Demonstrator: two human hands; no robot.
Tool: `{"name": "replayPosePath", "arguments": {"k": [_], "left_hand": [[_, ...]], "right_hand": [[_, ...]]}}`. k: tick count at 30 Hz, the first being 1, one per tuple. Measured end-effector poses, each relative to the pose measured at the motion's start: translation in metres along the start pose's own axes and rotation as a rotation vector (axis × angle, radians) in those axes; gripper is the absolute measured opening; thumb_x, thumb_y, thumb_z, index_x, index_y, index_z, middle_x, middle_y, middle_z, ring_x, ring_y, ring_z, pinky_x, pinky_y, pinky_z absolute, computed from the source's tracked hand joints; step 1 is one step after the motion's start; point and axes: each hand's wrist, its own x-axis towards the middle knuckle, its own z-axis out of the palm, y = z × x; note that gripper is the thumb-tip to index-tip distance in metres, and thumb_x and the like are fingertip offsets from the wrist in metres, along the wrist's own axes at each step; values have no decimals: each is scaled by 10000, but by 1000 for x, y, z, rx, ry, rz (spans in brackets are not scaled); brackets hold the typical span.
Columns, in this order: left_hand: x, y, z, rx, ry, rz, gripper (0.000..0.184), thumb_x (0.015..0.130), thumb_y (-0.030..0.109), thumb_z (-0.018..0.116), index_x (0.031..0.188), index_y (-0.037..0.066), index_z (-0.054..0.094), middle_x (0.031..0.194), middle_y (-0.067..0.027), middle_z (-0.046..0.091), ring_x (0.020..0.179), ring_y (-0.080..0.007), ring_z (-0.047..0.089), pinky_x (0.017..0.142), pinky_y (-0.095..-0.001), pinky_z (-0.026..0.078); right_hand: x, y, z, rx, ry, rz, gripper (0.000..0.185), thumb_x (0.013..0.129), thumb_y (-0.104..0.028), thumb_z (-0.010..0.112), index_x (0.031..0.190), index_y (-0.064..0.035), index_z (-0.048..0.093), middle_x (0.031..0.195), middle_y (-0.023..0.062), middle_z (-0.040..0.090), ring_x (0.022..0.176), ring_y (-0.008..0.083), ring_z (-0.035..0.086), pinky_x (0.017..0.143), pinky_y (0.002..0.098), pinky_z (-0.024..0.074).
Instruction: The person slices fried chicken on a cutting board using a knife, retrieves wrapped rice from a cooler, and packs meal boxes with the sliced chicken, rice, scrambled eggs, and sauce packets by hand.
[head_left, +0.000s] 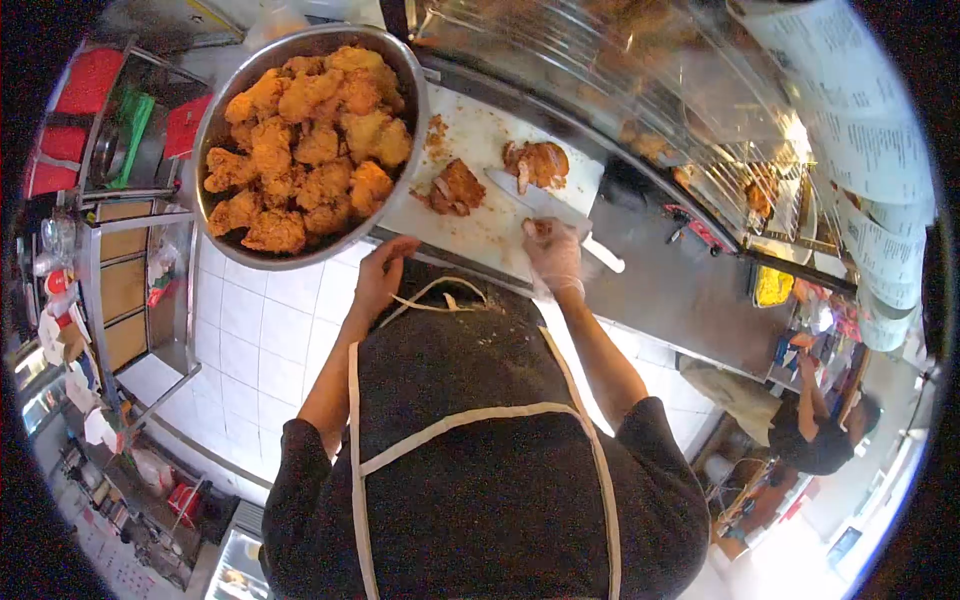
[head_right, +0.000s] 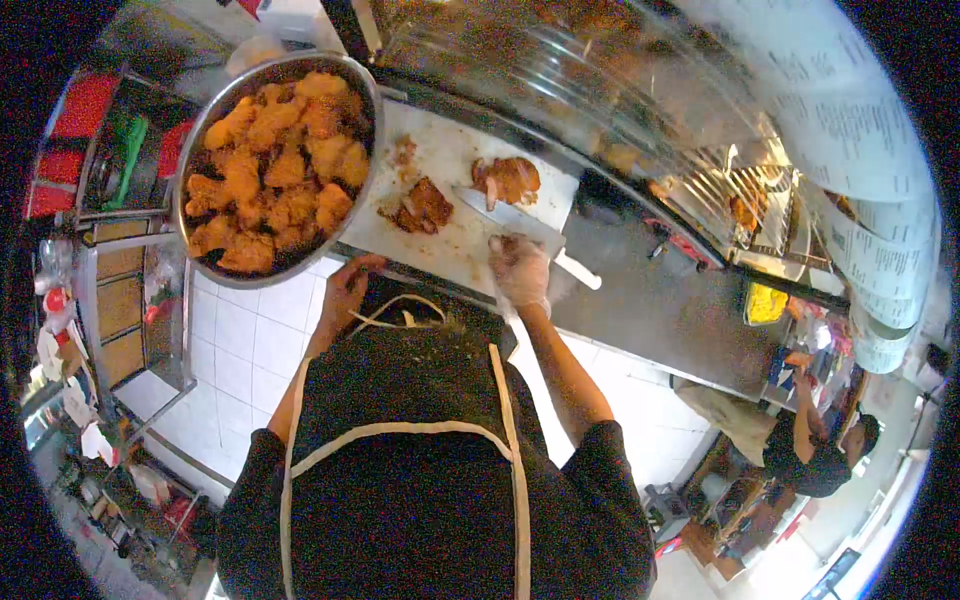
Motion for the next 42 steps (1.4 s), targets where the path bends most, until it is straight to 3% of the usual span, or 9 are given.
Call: {"name": "replayPosePath", "arguments": {"k": [3,6,13,15,20,26,29,32,42], "left_hand": [[-5,-44,-8,-144,-46,-118,317,897,-61,435,1167,8,587,1094,-112,644,1022,-172,603,865,-292,470],[-2,-67,-20,-349,-190,-169,288,923,-22,467,1187,15,576,1164,-114,615,1105,-187,562,907,-303,450],[0,-41,-60,-279,-414,-148,323,923,52,545,1245,31,545,1203,-66,602,1151,-182,538,974,-333,426],[5,-42,-72,-184,-441,-69,332,911,65,573,1241,36,552,1185,-60,609,1138,-184,549,967,-330,434],[17,0,-65,58,-771,-53,354,862,118,681,1190,38,575,1122,-98,627,1080,-182,582,912,-324,480],[0,118,45,77,-507,526,386,784,216,753,1078,16,603,915,-122,663,829,-211,650,762,-293,512],[-2,113,54,73,-349,423,203,793,170,716,867,-8,653,673,-105,637,549,-202,601,531,-321,458],[-38,144,24,-9,-522,392,182,813,162,699,862,-8,656,725,-106,655,556,-167,591,534,-306,462],[-102,130,-158,-36,-670,64,261,822,121,697,1063,31,656,860,-47,660,782,-108,613,731,-255,493]], "right_hand": [[27,-40,-10,858,-139,502,428,855,-416,657,1050,-40,598,817,99,656,816,199,637,702,378,505],[103,-81,14,13,363,-177,344,852,-347,643,1046,-63,626,758,155,638,738,267,629,677,399,519],[141,-112,7,-48,506,-15,439,761,-367,695,1049,-41,641,872,166,642,880,321,611,827,388,485],[102,-93,8,418,77,513,400,751,-306,698,1065,-67,635,1079,159,601,996,336,562,899,384,449],[-57,-54,38,1630,430,645,312,904,-275,589,1122,-63,520,908,86,604,745,170,588,572,327,483],[-24,-130,-17,1713,925,799,516,926,-353,550,1333,-79,391,1273,128,474,1058,261,549,876,398,467],[-8,-125,-61,1783,725,332,627,977,-406,446,1490,-148,192,1489,71,246,1359,232,280,1116,337,225],[-24,-93,-40,1702,805,268,417,944,-406,526,1239,-111,524,1134,53,573,1105,196,512,1011,359,368],[-46,-271,-90,1822,565,399,75,884,-125,620,927,-86,573,820,-9,545,768,134,537,679,281,475]]}}
